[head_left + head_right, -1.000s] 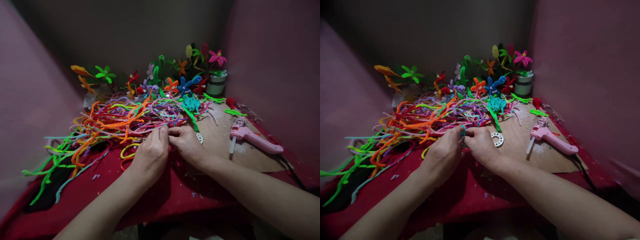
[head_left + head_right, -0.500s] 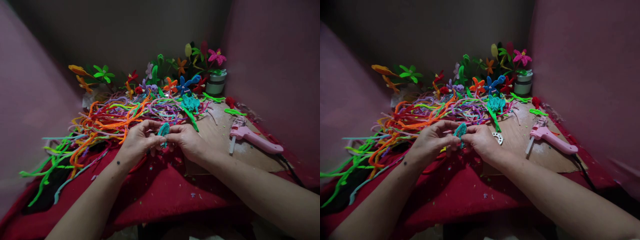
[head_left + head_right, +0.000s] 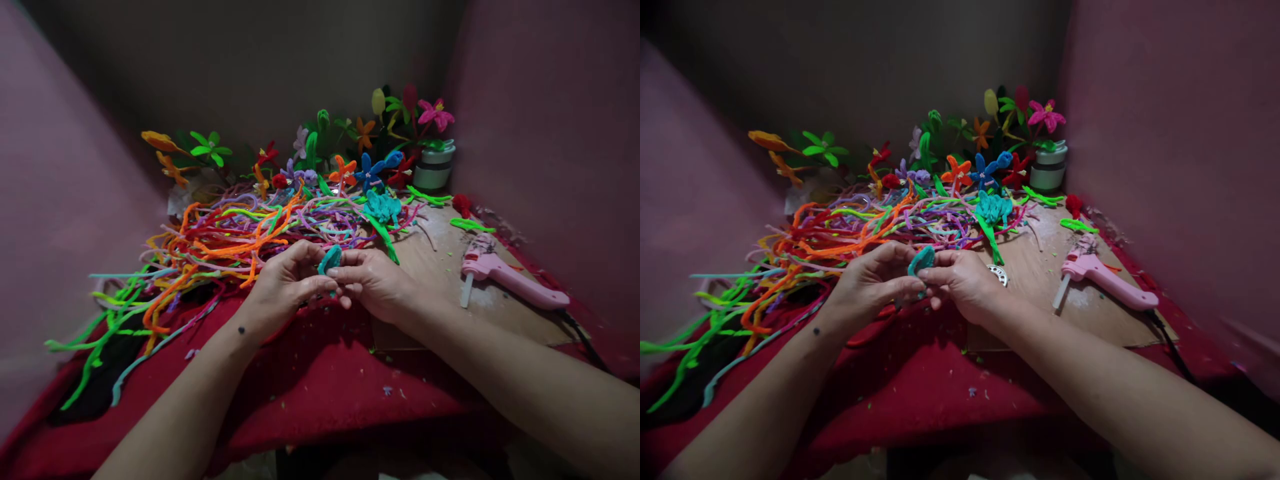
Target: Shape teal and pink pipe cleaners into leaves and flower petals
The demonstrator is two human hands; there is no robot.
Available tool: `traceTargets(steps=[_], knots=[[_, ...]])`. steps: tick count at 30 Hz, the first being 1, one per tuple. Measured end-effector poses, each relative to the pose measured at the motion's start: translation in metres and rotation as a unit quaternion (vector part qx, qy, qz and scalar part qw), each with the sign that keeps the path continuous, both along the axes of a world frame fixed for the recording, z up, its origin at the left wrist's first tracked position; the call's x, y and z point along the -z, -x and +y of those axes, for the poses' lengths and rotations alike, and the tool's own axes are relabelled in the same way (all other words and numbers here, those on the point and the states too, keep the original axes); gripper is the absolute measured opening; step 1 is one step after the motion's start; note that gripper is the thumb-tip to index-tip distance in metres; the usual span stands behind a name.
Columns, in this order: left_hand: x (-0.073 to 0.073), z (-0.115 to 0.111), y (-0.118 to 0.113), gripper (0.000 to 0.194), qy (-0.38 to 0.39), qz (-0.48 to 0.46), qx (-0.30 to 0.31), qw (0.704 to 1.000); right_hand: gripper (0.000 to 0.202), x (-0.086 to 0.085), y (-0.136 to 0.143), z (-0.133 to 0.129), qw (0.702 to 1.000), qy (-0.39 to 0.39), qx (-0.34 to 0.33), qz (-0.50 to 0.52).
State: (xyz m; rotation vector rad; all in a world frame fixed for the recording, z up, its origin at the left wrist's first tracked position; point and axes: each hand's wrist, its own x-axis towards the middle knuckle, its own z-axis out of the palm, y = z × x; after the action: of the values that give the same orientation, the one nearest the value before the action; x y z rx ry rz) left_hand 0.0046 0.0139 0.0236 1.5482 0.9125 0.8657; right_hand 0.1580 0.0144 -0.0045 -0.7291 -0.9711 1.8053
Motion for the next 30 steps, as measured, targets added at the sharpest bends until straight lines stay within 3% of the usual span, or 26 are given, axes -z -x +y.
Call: traceTargets(steps=[4,8,14,21,30], knots=[[-0.0017,0.003,0.0035,0.033,-0.026,0.015,0.04,0.999,0.017,-0.0015,-0.0017,0.0006,0.999,0.029,0.006,0.012],[-0.0018,0.0035,0.0058,0.032,-0.038,0.04,0.03,0.998,0.01,-0.0018,-0.0021,0.0002,0.999,0.039,0.014,0.007],[-0.0031,0.0011,0.0064,0.04,-0.005,0.074,0.002,0.997,0.007,-0.0035,-0.0014,-0.0003,0.998,0.054,0.01,0.014],[-0.0087,-0.0005,0.0053,0.053,0.09,0.065,0.04,0.993,0.008,-0.0017,-0.0008,-0.0005,0.997,0.065,-0.009,0.037],[-0.0033,0.0041,0.0101,0.062,0.133,0.042,0.074,0.988,0.006,-0.0009,-0.0007,0.0009,0.998,0.056,0.007,0.029]])
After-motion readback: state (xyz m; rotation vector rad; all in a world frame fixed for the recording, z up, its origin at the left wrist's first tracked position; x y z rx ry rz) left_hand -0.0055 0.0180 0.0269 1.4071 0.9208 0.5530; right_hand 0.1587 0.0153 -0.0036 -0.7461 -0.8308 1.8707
